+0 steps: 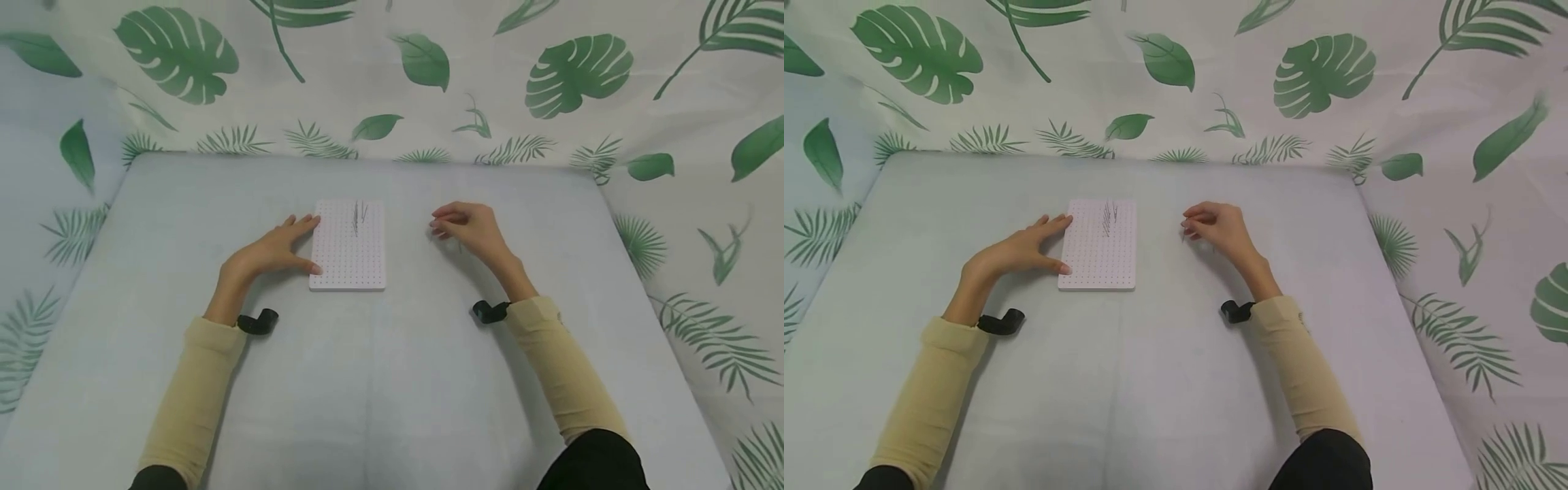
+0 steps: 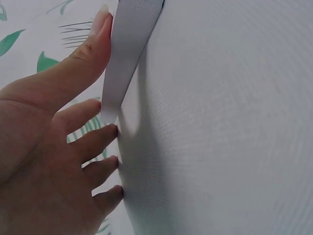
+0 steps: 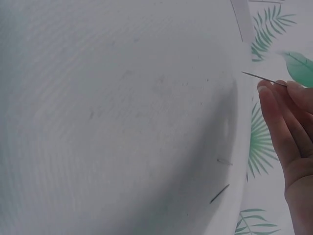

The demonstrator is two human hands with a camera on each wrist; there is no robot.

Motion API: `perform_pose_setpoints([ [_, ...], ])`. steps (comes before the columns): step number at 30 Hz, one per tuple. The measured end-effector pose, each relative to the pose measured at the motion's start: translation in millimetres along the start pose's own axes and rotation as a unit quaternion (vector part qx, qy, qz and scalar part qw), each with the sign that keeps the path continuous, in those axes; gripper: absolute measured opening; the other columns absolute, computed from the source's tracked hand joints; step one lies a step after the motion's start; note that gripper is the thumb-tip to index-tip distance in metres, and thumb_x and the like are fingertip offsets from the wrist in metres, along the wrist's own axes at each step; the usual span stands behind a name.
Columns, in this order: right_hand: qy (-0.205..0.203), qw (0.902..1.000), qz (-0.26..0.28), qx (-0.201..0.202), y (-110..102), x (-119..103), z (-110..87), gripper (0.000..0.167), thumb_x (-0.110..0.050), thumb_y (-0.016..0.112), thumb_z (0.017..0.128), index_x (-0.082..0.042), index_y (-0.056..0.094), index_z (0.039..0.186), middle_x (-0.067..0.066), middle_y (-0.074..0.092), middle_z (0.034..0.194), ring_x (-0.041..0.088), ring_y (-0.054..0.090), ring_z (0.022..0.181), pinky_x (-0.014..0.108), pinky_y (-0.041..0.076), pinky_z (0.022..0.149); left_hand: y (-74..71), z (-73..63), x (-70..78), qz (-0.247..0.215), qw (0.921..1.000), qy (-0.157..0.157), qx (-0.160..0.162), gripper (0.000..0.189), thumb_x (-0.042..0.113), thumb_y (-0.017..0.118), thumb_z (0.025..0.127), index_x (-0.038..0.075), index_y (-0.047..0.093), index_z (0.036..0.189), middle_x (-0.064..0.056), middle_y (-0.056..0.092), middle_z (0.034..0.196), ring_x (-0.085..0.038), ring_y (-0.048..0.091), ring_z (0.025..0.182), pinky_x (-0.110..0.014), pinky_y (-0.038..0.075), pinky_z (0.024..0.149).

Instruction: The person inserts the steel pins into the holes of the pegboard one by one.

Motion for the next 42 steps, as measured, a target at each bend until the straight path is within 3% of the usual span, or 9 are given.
perform_pose_setpoints([
  [5,-0.019,0.9995,0.026,-0.007,7,-4,1.7,0.021,-0.008,0.074,0.094,0.002,0.074,0.113,0.019,0.078,0.104,0.024,0.078,0.087,0.034,0.064,0.076,0.8,-3.1,-0.7,0.0,1.0,-0.001,0.004,0.106,0.033,0.084,0.086,0.013,0.018,0.166,-0.01,0.008,0.174,-0.039,-0.007,0.16,-0.065,0.001,0.126],
  [17,-0.018,0.9991,0.036,-0.011,18,-12,8.8,0.023,-0.013,0.076,0.093,0.0,0.075,0.112,0.017,0.078,0.104,0.029,0.078,0.09,0.038,0.064,0.08,0.5,-2.0,1.7,-0.004,1.0,0.0,0.008,0.105,0.031,0.085,0.085,0.014,0.02,0.166,-0.01,0.01,0.174,-0.039,-0.006,0.16,-0.066,0.001,0.126],
  [26,-0.03,0.9983,0.046,-0.018,27,-24,16.2,0.021,-0.01,0.077,0.093,0.001,0.074,0.111,0.015,0.079,0.103,0.025,0.078,0.088,0.03,0.064,0.077,1.6,-2.3,1.8,0.003,1.0,-0.005,0.006,0.105,0.033,0.084,0.086,0.014,0.019,0.166,-0.01,0.008,0.174,-0.039,-0.007,0.16,-0.066,0.002,0.126],
  [42,-0.064,0.9949,0.077,-0.013,48,-44,29.4,0.012,-0.006,0.075,0.093,-0.001,0.072,0.103,0.016,0.079,0.099,0.026,0.078,0.087,0.037,0.065,0.077,1.2,-1.5,1.0,0.004,1.0,-0.001,0.007,0.104,0.033,0.083,0.086,0.014,0.019,0.166,-0.01,0.008,0.174,-0.039,-0.006,0.16,-0.066,0.001,0.126],
])
Point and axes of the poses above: each hand's wrist, its own z-axis towards the middle knuckle, its own y-axis out of the palm, x = y × z, the point moved 9 cm from there along z, towards the middle knuckle
